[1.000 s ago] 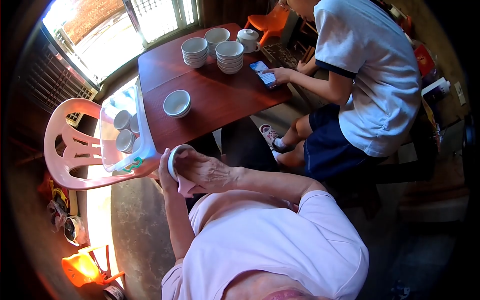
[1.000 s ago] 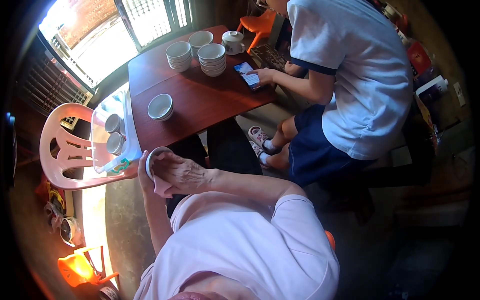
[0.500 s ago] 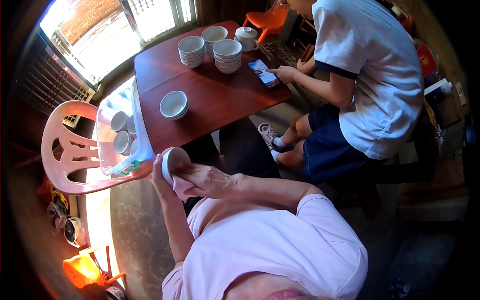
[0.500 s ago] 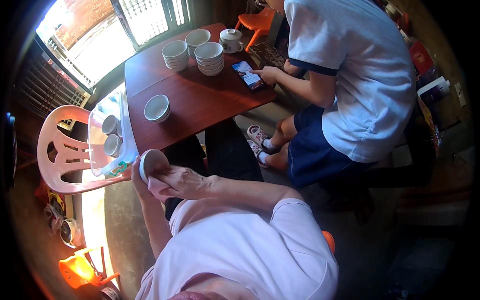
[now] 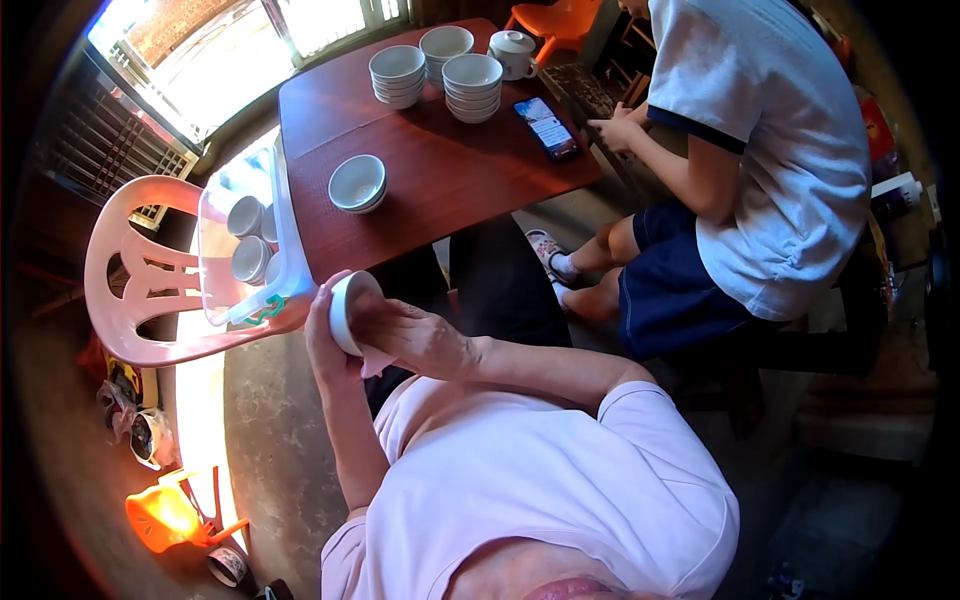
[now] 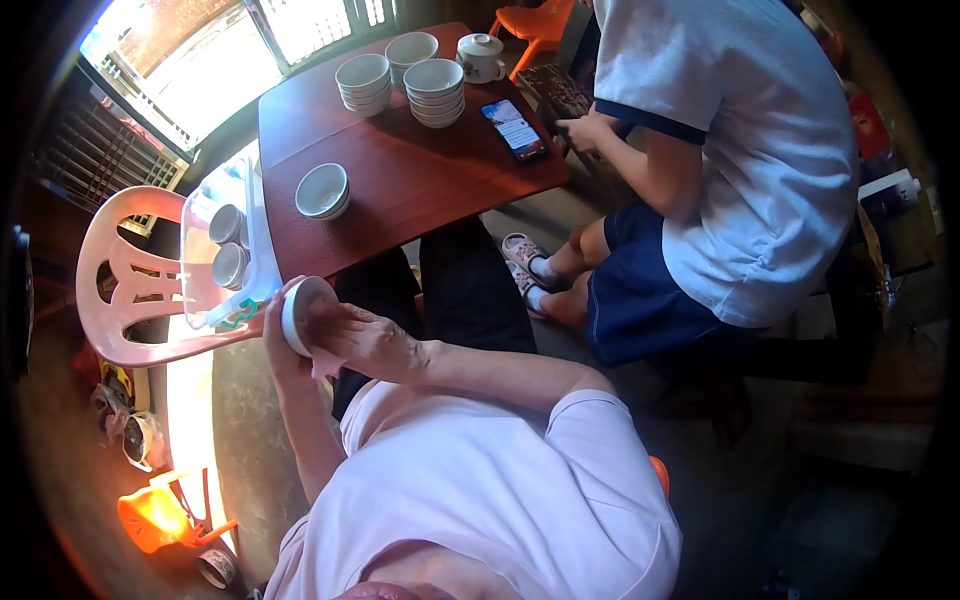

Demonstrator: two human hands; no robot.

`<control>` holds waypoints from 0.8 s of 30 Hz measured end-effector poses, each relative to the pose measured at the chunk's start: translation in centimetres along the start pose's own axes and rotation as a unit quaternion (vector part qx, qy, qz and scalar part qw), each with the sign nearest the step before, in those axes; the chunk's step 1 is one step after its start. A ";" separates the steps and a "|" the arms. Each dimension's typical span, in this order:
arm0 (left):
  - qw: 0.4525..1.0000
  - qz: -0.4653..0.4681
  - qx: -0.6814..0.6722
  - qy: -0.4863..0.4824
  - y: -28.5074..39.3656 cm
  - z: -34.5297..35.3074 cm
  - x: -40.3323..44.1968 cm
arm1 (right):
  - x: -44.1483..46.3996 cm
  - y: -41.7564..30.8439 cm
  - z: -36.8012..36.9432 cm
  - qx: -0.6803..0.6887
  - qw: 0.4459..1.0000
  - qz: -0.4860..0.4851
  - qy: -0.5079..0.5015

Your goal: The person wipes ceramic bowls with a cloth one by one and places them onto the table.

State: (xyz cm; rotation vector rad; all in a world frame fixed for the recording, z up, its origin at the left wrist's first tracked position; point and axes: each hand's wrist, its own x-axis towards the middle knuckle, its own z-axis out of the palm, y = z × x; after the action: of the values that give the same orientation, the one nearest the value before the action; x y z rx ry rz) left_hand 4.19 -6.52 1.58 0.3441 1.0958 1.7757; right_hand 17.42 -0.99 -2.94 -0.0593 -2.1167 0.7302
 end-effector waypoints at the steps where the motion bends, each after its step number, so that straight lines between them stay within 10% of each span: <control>1: 0.999 0.039 0.034 0.015 -0.4 0.1 0.1 | 0.0 -0.3 -0.2 0.059 0.997 0.046 -0.018; 3: 0.985 0.118 0.122 0.024 -0.8 0.9 -0.3 | 0.4 -1.1 -0.3 0.258 0.933 0.250 -0.016; 6: 0.926 0.283 0.250 0.023 -2.1 1.9 -0.5 | 3.2 -1.3 -2.0 0.635 0.610 0.459 0.122; 7: 0.922 0.296 0.250 0.029 -3.3 0.7 0.3 | 3.7 -1.0 -2.0 0.632 0.611 0.458 0.131; 10: 0.957 0.204 0.199 -0.053 -1.7 -0.9 1.0 | 2.0 -2.3 -0.8 0.306 0.882 0.357 0.038; 12: 0.988 0.108 0.105 0.021 -0.6 1.6 -1.1 | -0.7 -0.9 1.5 -0.006 0.999 0.044 0.001; 14: 0.985 0.083 0.153 0.001 -0.6 0.5 -0.6 | 0.2 -0.9 0.8 0.036 0.996 -0.025 0.075; 15: 0.976 0.122 0.179 -0.004 -1.2 0.6 -0.4 | 0.1 -1.4 -0.3 0.162 0.973 0.164 0.009; 16: 0.956 0.172 0.233 -0.045 -1.1 0.8 -0.3 | 0.3 -2.2 -1.4 0.278 0.894 0.346 -0.058; 20: 0.892 0.297 0.316 -0.129 -2.7 -0.3 0.6 | 3.3 -0.1 -3.6 0.647 0.567 0.494 0.128; 24: 0.989 0.102 -0.041 -0.103 -1.8 -0.4 0.9 | 2.0 -0.3 -3.5 0.387 0.834 0.389 0.048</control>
State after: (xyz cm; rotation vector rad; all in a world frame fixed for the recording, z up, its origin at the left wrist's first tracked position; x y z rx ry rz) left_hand 4.52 -5.80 -0.30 0.5924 0.8635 1.9104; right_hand 18.88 1.08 0.25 -0.5220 -1.5019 1.9715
